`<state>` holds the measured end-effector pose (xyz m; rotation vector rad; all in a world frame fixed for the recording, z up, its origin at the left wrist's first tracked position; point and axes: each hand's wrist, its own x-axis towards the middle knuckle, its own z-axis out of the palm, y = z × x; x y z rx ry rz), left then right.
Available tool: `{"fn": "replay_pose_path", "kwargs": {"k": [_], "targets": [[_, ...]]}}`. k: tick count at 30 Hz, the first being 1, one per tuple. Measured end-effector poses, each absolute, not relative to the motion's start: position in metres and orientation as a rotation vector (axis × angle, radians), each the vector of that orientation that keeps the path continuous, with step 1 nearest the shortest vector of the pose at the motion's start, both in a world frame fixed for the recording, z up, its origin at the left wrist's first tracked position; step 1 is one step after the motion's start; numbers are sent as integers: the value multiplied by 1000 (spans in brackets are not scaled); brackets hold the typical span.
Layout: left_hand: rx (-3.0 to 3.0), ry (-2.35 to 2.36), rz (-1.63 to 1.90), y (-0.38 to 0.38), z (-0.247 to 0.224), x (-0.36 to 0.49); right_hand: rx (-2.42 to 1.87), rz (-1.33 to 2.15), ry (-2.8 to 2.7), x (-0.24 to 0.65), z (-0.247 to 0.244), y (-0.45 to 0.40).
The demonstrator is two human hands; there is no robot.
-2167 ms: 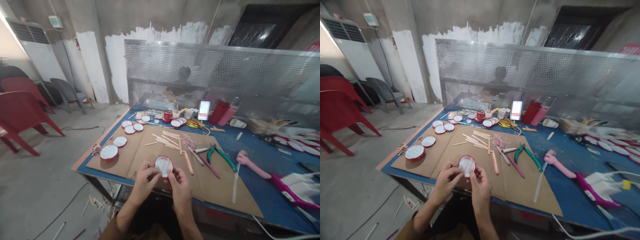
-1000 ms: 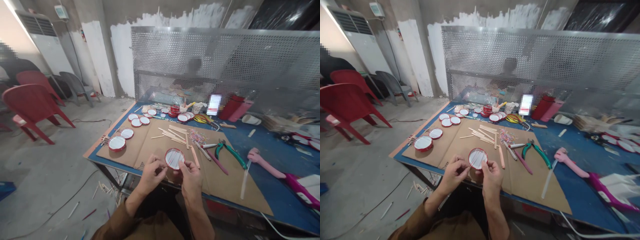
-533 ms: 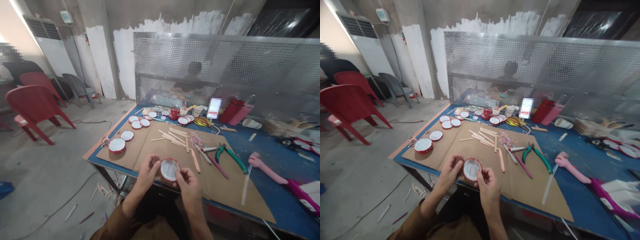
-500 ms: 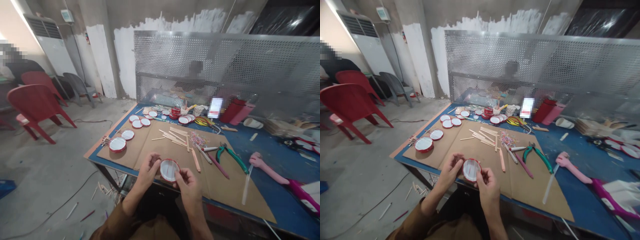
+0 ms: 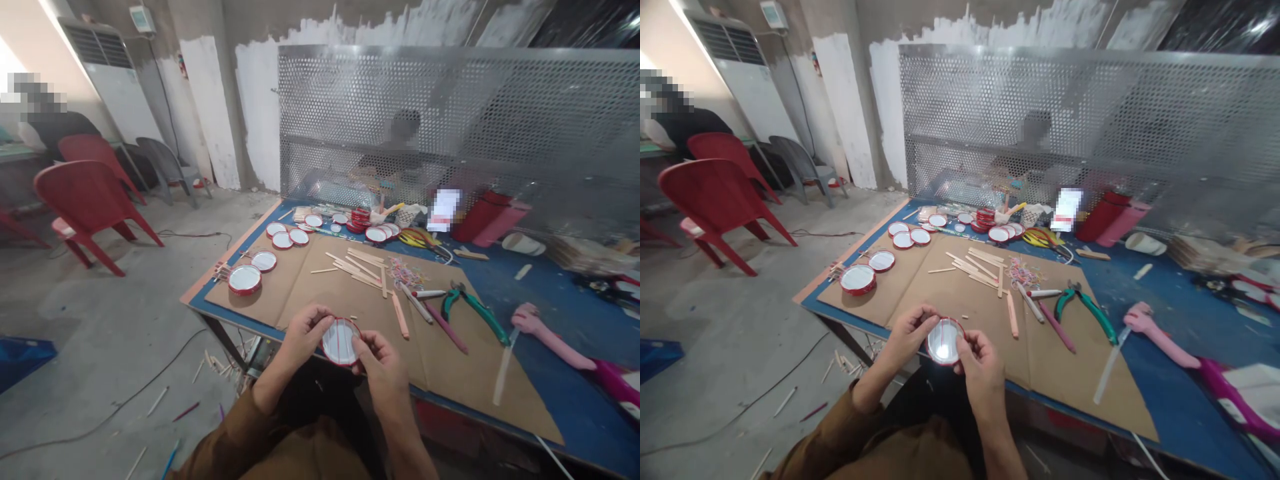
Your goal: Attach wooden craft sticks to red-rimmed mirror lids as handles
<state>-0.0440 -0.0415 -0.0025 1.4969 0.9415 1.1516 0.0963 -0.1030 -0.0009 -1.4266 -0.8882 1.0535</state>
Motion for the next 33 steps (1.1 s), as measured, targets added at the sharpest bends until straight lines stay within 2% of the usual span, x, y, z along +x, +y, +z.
{"fn": "replay_pose_path", "kwargs": {"k": [21,28,33], "targets": [[1447,925,1124,-39,-4,-41,-1421,1061,-876,95,-1,-102],[1263,777,934,-28,1,-46,-1381,1092,-863,99,8,-92],[903,653,1211,-25,-3,-44,-1381,993,-868,114,11,-68]]}}
